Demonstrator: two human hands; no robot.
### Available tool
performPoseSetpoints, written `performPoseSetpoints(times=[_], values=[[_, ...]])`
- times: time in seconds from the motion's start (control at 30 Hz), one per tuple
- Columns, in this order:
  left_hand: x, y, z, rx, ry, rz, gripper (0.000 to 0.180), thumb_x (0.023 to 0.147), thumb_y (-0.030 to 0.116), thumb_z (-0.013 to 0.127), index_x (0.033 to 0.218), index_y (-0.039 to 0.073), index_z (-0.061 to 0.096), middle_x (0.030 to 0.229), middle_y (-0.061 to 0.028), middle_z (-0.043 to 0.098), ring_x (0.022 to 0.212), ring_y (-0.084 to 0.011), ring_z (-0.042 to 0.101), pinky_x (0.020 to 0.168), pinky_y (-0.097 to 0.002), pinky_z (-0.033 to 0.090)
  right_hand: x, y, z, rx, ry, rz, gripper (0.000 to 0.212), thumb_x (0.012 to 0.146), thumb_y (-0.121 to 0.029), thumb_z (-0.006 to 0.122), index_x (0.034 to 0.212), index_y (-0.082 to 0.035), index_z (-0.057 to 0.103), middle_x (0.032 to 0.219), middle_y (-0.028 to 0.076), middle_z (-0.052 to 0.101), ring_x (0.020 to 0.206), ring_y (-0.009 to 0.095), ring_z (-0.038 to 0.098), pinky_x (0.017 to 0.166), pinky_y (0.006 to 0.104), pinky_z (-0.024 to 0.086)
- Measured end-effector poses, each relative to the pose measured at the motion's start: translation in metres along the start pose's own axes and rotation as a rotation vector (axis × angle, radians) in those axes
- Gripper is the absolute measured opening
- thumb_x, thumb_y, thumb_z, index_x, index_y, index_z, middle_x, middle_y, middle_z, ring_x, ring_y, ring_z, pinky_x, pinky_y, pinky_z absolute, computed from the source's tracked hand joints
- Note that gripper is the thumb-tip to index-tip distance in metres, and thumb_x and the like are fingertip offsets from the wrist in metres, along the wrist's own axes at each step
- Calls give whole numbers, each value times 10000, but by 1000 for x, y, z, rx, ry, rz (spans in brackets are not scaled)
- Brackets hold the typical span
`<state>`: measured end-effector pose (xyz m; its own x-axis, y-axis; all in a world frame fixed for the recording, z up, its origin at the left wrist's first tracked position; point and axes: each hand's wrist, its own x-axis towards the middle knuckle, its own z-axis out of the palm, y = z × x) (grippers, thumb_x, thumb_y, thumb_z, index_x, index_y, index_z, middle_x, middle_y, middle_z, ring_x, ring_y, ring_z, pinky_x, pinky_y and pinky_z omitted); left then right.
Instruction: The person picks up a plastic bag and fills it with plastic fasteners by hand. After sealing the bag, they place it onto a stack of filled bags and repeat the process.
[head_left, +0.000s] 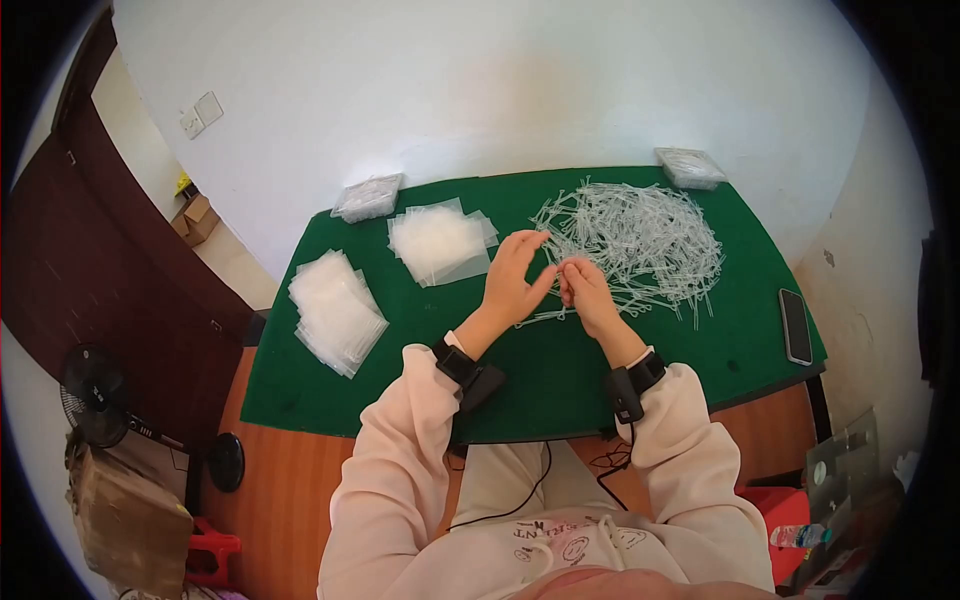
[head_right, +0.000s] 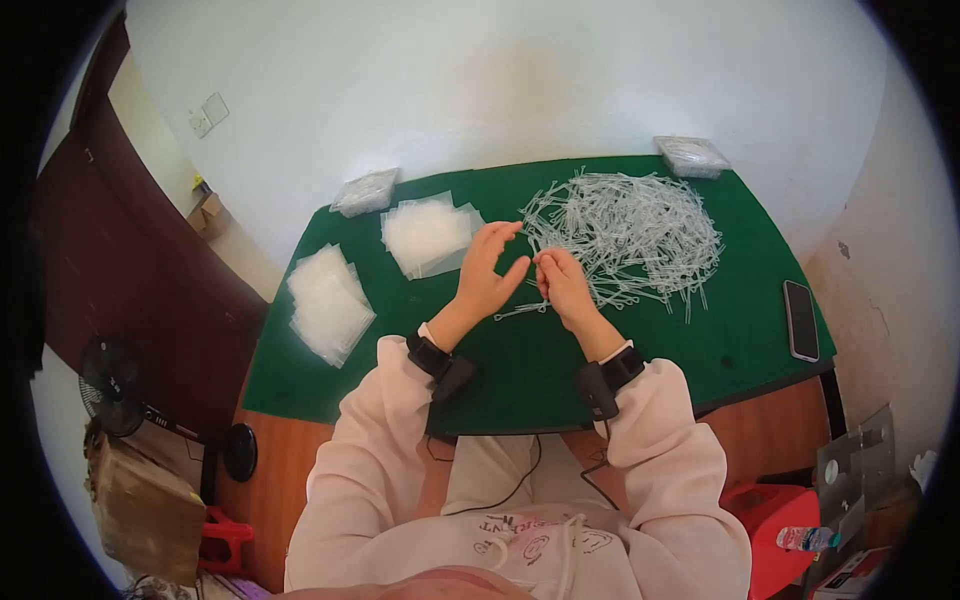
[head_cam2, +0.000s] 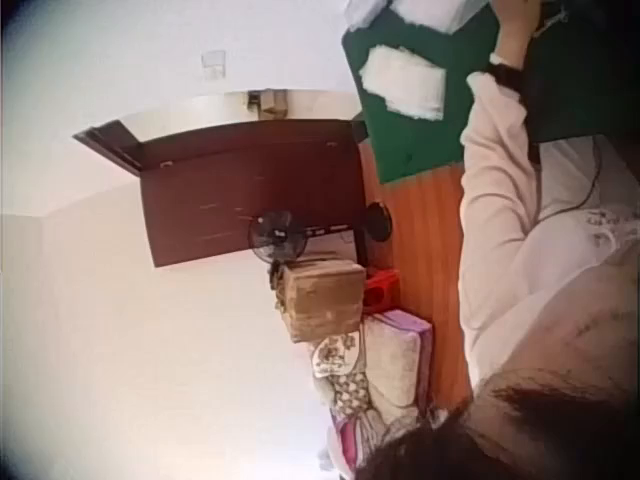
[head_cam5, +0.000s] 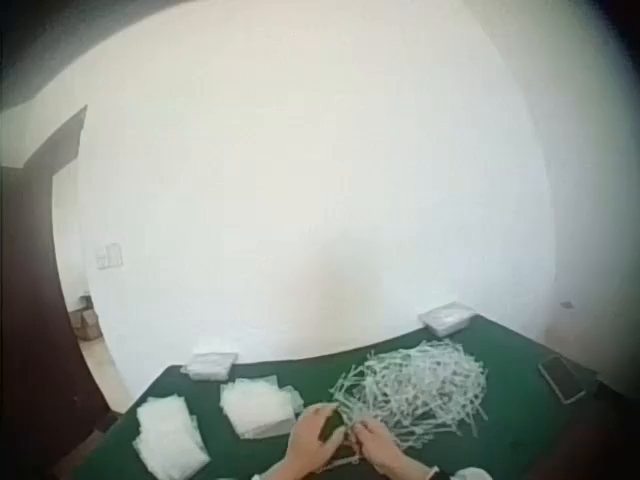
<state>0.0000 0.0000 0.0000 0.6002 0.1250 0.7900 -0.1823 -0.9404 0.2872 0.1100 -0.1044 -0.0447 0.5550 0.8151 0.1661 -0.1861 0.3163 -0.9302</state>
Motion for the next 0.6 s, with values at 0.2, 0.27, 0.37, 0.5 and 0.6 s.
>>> performPoseSetpoints(times=[0.2, 0.27, 0.37, 0.5, 0.6], values=[[-1, -13, 8, -501, 35, -344, 268, 773, 70, 605, 1038, 34, 578, 880, -53, 627, 729, -109, 578, 637, -242, 451, -4, -6, 6, -108, -164, -33, 172, 923, -197, 393, 927, -51, 483, 639, -15, 414, 515, 62, 352, 458, 193, 289], [-1, -14, 8, -529, 26, -353, 247, 768, 68, 612, 1011, 30, 592, 852, -47, 633, 698, -100, 577, 620, -240, 449, -5, -7, 7, -89, -193, -29, 173, 924, -197, 390, 928, -51, 483, 638, -17, 410, 509, 62, 344, 456, 191, 283], [-1, -13, 4, -459, -5, -374, 213, 762, 95, 635, 962, 28, 612, 804, -34, 631, 676, -94, 576, 601, -240, 446, -6, -8, 8, -66, -220, -12, 177, 923, -206, 390, 930, -55, 483, 636, -20, 405, 499, 58, 332, 448, 192, 275], [-1, -16, 2, -442, -60, -360, 216, 761, 102, 639, 965, 34, 611, 768, -26, 625, 678, -91, 578, 586, -236, 439, -8, -12, 9, -5, -248, 52, 181, 921, -223, 405, 933, -60, 482, 631, -27, 401, 485, 45, 313, 426, 186, 252], [-3, -19, 2, -413, -132, -438, 223, 761, 145, 646, 956, 41, 614, 741, -33, 615, 664, -96, 572, 574, -235, 433, -8, -12, 10, -69, -217, 57, 184, 921, -234, 413, 926, -64, 481, 621, -32, 388, 476, 37, 296, 413, 181, 236]])
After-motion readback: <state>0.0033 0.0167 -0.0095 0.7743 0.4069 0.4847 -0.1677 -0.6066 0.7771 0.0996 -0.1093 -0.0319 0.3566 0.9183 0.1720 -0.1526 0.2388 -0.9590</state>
